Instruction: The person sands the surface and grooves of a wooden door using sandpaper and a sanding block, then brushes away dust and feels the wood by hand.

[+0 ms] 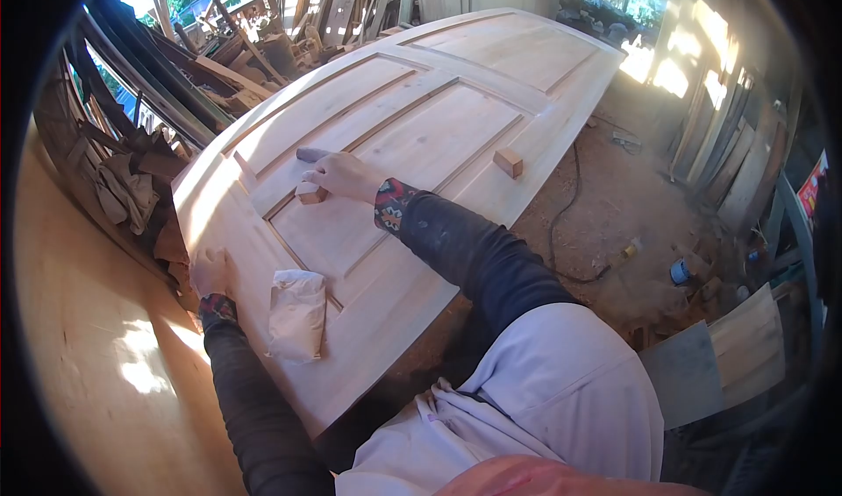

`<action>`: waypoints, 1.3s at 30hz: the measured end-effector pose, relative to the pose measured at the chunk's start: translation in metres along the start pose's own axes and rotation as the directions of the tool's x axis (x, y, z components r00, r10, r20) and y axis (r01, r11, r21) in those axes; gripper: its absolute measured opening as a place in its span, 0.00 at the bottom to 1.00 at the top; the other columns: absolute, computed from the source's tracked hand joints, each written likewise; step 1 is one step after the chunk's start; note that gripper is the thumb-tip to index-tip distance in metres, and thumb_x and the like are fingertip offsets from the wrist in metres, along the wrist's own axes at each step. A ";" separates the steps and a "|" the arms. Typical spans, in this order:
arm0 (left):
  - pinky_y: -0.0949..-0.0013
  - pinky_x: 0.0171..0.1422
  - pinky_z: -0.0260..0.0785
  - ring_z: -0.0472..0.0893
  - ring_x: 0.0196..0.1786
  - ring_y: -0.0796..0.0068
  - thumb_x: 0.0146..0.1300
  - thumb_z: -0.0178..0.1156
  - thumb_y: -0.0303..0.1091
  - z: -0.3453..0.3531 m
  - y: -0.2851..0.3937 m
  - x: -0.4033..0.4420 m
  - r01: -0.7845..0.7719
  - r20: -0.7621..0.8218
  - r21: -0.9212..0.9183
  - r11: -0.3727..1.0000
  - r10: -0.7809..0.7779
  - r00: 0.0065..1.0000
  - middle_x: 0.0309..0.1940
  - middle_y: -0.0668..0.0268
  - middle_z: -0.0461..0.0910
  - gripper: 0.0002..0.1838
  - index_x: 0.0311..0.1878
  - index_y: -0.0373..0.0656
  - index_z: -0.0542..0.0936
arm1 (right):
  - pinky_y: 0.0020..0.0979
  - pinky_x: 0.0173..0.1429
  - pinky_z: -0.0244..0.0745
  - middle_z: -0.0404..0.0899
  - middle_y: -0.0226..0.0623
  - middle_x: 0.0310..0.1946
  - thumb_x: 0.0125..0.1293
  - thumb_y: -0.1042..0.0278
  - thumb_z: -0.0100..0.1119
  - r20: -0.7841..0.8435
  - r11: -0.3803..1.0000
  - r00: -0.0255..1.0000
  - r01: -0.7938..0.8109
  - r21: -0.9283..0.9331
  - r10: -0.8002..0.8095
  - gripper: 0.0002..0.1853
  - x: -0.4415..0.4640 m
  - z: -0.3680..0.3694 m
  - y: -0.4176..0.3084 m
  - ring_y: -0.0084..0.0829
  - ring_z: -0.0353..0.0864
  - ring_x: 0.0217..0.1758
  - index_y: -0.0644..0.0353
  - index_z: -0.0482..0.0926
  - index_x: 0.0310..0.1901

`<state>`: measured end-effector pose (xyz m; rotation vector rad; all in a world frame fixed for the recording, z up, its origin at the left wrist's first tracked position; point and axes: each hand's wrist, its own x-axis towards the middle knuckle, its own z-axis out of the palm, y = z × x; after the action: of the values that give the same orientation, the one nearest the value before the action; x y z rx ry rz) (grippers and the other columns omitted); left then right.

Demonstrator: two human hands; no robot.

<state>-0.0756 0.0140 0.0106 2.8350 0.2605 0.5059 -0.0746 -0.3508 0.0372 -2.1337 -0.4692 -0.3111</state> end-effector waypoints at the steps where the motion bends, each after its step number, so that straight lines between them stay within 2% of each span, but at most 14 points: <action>1: 0.51 0.67 0.65 0.74 0.63 0.50 0.61 0.60 0.53 -0.001 0.000 -0.001 -0.002 0.001 -0.003 1.000 0.002 1.000 0.58 0.52 0.78 0.28 0.55 0.39 0.79 | 0.33 0.60 0.74 0.72 0.35 0.69 0.69 0.55 0.57 0.000 0.999 1.000 0.028 -0.017 -0.028 0.20 0.001 0.001 0.003 0.36 0.84 0.53 0.67 0.87 0.36; 4: 0.52 0.66 0.67 0.76 0.62 0.51 0.62 0.58 0.53 0.000 -0.001 0.000 -0.012 -0.021 0.021 1.000 0.013 1.000 0.56 0.52 0.79 0.27 0.55 0.40 0.79 | 0.32 0.66 0.70 0.70 0.35 0.70 0.69 0.55 0.56 -0.008 0.996 0.998 0.067 -0.061 -0.068 0.20 0.004 0.006 0.010 0.36 0.79 0.61 0.66 0.87 0.41; 7: 0.53 0.65 0.68 0.77 0.61 0.51 0.63 0.58 0.53 -0.001 0.001 -0.002 -0.008 -0.034 0.043 0.999 0.009 0.999 0.55 0.51 0.80 0.27 0.56 0.40 0.79 | 0.32 0.68 0.67 0.69 0.35 0.71 0.69 0.54 0.56 0.023 0.995 0.997 0.075 -0.065 -0.074 0.20 0.006 0.005 0.013 0.37 0.76 0.65 0.65 0.87 0.44; 16: 0.54 0.65 0.69 0.78 0.61 0.51 0.62 0.59 0.53 -0.002 -0.001 0.001 0.005 -0.019 0.036 0.999 -0.005 1.000 0.56 0.51 0.80 0.29 0.58 0.40 0.79 | 0.32 0.70 0.66 0.69 0.37 0.70 0.70 0.54 0.55 0.029 0.994 0.996 0.090 -0.065 -0.089 0.20 0.007 0.005 0.016 0.38 0.74 0.66 0.64 0.87 0.46; 22: 0.55 0.64 0.69 0.78 0.60 0.52 0.63 0.59 0.53 -0.005 0.002 -0.002 0.006 -0.026 0.037 0.999 -0.005 1.000 0.56 0.51 0.80 0.28 0.57 0.40 0.80 | 0.32 0.70 0.66 0.69 0.37 0.71 0.70 0.54 0.55 0.062 0.996 0.998 0.031 -0.080 -0.026 0.20 0.005 0.002 0.010 0.37 0.74 0.67 0.63 0.87 0.46; 25: 0.55 0.63 0.69 0.79 0.59 0.52 0.63 0.59 0.52 0.000 -0.002 0.001 -0.005 -0.038 0.035 0.999 0.007 0.999 0.55 0.51 0.81 0.28 0.57 0.40 0.80 | 0.32 0.70 0.65 0.69 0.38 0.71 0.70 0.55 0.55 0.016 0.992 0.994 0.109 -0.058 -0.109 0.20 0.009 0.008 0.021 0.37 0.74 0.67 0.64 0.87 0.46; 28: 0.55 0.62 0.70 0.79 0.58 0.52 0.62 0.59 0.52 0.003 -0.006 0.004 -0.020 -0.024 0.013 1.000 0.020 1.000 0.54 0.51 0.81 0.27 0.56 0.40 0.80 | 0.32 0.71 0.64 0.69 0.38 0.70 0.70 0.54 0.54 0.049 0.999 0.999 0.020 0.035 -0.022 0.20 0.004 0.003 0.010 0.38 0.73 0.68 0.63 0.87 0.47; 31: 0.54 0.61 0.70 0.80 0.57 0.51 0.62 0.58 0.52 0.014 -0.014 0.009 -0.034 -0.082 -0.001 0.999 0.034 0.996 0.52 0.50 0.81 0.26 0.54 0.40 0.80 | 0.33 0.70 0.65 0.67 0.41 0.72 0.70 0.54 0.54 0.009 0.993 0.993 0.114 -0.044 -0.114 0.21 0.008 0.008 0.020 0.38 0.74 0.67 0.65 0.87 0.45; 32: 0.54 0.60 0.71 0.80 0.56 0.51 0.62 0.58 0.52 0.015 -0.015 0.009 -0.038 -0.113 -0.001 0.999 0.037 0.993 0.51 0.50 0.82 0.26 0.53 0.40 0.81 | 0.33 0.68 0.68 0.71 0.41 0.68 0.70 0.56 0.55 -0.017 0.985 0.988 0.151 -0.088 -0.153 0.19 0.008 0.007 0.018 0.38 0.76 0.64 0.64 0.87 0.44; 34: 0.54 0.66 0.67 0.75 0.62 0.52 0.62 0.59 0.53 0.017 -0.015 0.016 -0.017 -0.016 -0.004 1.000 0.017 1.000 0.57 0.53 0.79 0.27 0.56 0.42 0.80 | 0.33 0.62 0.74 0.78 0.42 0.61 0.69 0.60 0.56 -0.056 0.960 0.971 0.221 -0.171 -0.234 0.15 0.004 0.007 0.016 0.38 0.81 0.58 0.62 0.87 0.42; 35: 0.54 0.69 0.65 0.73 0.65 0.53 0.62 0.59 0.53 0.016 -0.018 0.018 0.011 0.036 0.003 1.000 -0.011 0.999 0.59 0.54 0.78 0.28 0.58 0.43 0.79 | 0.32 0.57 0.77 0.82 0.40 0.52 0.67 0.63 0.56 -0.013 0.881 0.941 0.313 -0.354 -0.339 0.12 0.007 0.008 0.023 0.37 0.84 0.52 0.59 0.87 0.42; 37: 0.58 0.62 0.71 0.76 0.60 0.54 0.63 0.58 0.48 -0.007 0.003 -0.004 -0.060 0.036 0.023 0.998 0.059 0.998 0.52 0.54 0.80 0.21 0.50 0.42 0.80 | 0.31 0.48 0.81 0.86 0.36 0.37 0.65 0.69 0.55 0.074 0.664 0.833 0.488 -0.567 -0.549 0.09 0.024 0.022 0.056 0.36 0.87 0.42 0.54 0.85 0.42; 38: 0.49 0.59 0.72 0.79 0.54 0.46 0.62 0.57 0.55 0.002 -0.009 0.006 -0.147 0.006 0.069 0.987 0.147 0.989 0.50 0.49 0.81 0.25 0.48 0.41 0.81 | 0.31 0.48 0.80 0.86 0.36 0.37 0.67 0.67 0.54 0.090 0.645 0.809 0.524 -0.556 -0.581 0.10 0.028 0.026 0.067 0.34 0.86 0.41 0.56 0.85 0.43; 39: 0.50 0.60 0.70 0.79 0.56 0.48 0.62 0.57 0.56 0.003 -0.016 0.003 -0.113 0.005 0.081 0.990 0.113 0.994 0.51 0.50 0.81 0.26 0.50 0.42 0.81 | 0.30 0.48 0.79 0.86 0.36 0.38 0.68 0.65 0.54 0.077 0.739 0.838 0.516 -0.433 -0.540 0.12 0.031 0.028 0.080 0.32 0.85 0.41 0.57 0.84 0.45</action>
<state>-0.0738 0.0292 0.0043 2.9414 0.1228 0.5296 -0.0099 -0.3628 -0.0245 -2.3768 -1.0682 -0.8699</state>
